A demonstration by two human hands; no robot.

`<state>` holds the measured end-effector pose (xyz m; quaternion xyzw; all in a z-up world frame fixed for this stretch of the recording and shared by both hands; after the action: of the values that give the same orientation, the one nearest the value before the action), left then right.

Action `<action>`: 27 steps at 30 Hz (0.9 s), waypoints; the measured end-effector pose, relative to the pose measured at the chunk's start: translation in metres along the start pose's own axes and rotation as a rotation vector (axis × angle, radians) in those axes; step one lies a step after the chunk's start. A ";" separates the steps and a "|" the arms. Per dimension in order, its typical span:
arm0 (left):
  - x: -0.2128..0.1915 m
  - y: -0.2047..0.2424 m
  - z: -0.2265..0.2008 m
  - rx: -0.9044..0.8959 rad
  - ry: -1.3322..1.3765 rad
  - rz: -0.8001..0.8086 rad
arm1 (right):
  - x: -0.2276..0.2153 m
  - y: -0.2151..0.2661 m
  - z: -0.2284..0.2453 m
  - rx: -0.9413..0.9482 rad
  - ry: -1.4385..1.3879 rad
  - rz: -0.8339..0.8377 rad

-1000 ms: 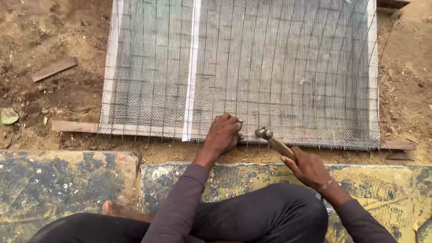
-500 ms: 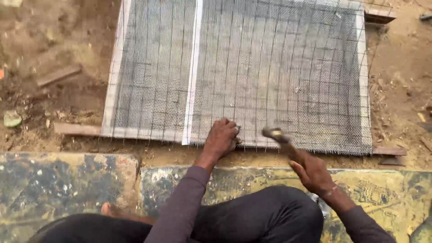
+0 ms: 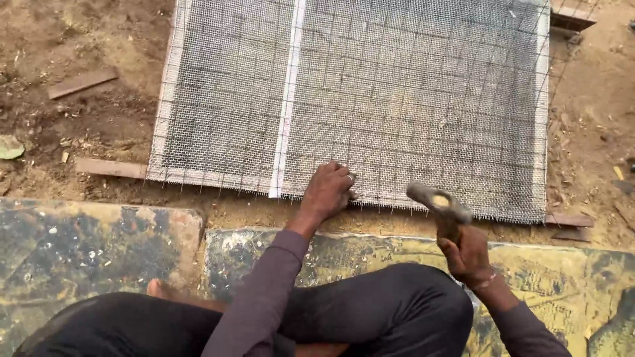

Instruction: Attaching a wire mesh screen to a wooden frame using a hammer and nails.

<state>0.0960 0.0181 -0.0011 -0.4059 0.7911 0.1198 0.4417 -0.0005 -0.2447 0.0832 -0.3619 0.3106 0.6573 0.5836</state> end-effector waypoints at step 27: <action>0.002 0.008 0.004 0.006 -0.013 -0.011 | -0.020 -0.041 0.097 -0.086 0.211 0.162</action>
<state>0.0918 0.0246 -0.0063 -0.4080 0.7862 0.1175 0.4489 0.0300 -0.1699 0.1531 -0.4274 0.3699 0.6731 0.4769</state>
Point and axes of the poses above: each hand's wrist, its own y-axis away from the middle knuckle, its own x-axis out of the palm, z = x × y, the point moved 9 cm from there along -y, towards the middle knuckle, and after that the axes turned 15 degrees about x, right-handed, at the moved point
